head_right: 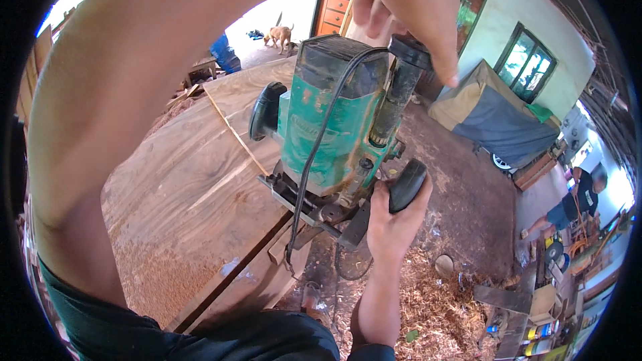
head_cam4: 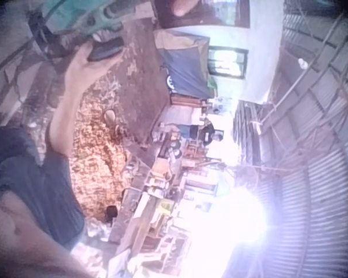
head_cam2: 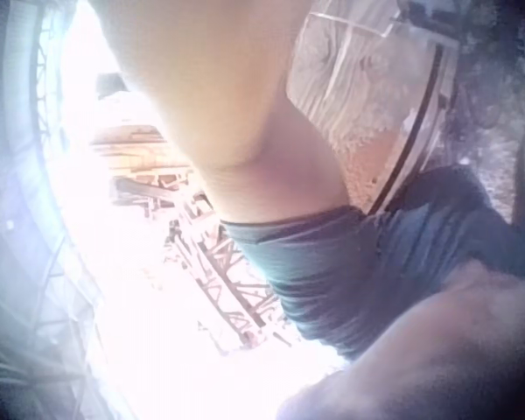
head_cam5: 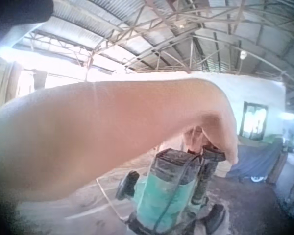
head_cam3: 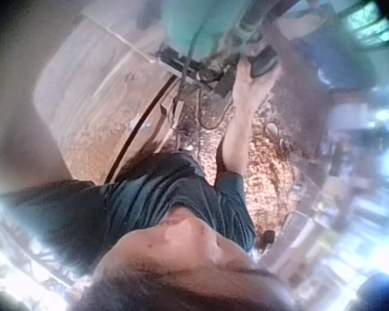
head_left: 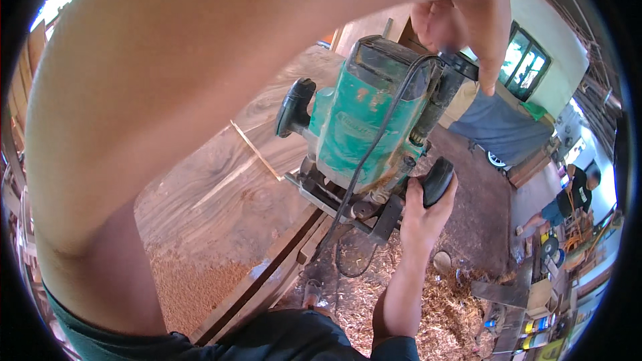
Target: The person operates a plunge router to cut along a guided line on a large slab of wood, using both hands to steer the tool and making localized adjustments to the depth and position as they progress.
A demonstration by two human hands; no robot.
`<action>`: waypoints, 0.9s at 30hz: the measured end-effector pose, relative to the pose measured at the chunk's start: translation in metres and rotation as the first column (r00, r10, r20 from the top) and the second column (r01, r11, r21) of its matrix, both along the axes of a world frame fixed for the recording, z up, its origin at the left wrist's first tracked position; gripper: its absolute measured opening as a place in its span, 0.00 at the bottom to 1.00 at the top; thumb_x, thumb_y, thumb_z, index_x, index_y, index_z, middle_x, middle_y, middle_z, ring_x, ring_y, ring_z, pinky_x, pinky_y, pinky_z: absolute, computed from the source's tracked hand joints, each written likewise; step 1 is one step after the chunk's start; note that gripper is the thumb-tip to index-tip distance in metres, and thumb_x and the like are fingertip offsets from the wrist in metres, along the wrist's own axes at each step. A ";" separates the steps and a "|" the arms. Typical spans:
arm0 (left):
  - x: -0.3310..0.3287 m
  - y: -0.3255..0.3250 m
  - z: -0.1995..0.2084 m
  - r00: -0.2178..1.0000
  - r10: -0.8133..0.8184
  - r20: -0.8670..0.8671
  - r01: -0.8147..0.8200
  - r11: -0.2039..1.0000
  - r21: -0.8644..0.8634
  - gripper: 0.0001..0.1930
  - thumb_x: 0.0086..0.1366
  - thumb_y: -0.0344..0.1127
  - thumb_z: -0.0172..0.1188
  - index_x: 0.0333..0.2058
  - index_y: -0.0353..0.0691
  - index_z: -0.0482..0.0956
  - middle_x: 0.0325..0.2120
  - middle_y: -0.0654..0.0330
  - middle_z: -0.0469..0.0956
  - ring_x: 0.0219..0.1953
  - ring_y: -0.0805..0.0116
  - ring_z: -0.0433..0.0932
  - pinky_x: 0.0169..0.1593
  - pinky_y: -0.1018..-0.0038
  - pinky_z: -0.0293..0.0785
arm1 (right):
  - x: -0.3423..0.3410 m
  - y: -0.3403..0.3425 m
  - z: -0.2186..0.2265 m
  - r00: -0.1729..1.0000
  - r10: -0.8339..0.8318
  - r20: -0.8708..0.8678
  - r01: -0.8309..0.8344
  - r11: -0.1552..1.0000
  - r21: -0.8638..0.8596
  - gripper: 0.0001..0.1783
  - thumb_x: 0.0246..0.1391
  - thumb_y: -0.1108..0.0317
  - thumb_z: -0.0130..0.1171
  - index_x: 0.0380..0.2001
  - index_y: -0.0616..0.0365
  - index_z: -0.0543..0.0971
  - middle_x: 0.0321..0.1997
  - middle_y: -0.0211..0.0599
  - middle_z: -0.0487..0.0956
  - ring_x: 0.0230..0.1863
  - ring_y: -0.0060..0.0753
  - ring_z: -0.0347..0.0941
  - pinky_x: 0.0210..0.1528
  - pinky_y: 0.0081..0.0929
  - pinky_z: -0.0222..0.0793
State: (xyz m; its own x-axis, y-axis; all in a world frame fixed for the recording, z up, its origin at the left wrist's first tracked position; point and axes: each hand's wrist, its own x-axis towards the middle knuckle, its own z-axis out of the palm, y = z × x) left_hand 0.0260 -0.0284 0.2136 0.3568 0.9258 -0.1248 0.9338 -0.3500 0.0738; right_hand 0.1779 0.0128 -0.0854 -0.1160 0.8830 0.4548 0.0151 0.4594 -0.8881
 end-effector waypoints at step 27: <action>-0.007 -0.015 0.004 0.999 0.036 0.009 -0.035 0.999 -0.007 0.25 0.68 0.51 0.56 0.48 0.32 0.80 0.45 0.49 0.82 0.40 0.62 0.83 0.46 0.67 0.80 | 0.000 -0.001 -0.001 0.999 0.015 -0.034 -0.014 1.000 0.015 0.24 0.56 0.76 0.61 0.55 0.64 0.67 0.34 0.32 0.76 0.29 0.19 0.71 0.32 0.21 0.69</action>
State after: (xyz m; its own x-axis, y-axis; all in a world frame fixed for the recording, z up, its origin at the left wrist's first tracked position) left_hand 0.0186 -0.0429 0.2173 0.3249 0.9371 -0.1277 0.9450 -0.3161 0.0844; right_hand 0.1777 0.0117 -0.0859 -0.1133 0.8746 0.4713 -0.0215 0.4721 -0.8813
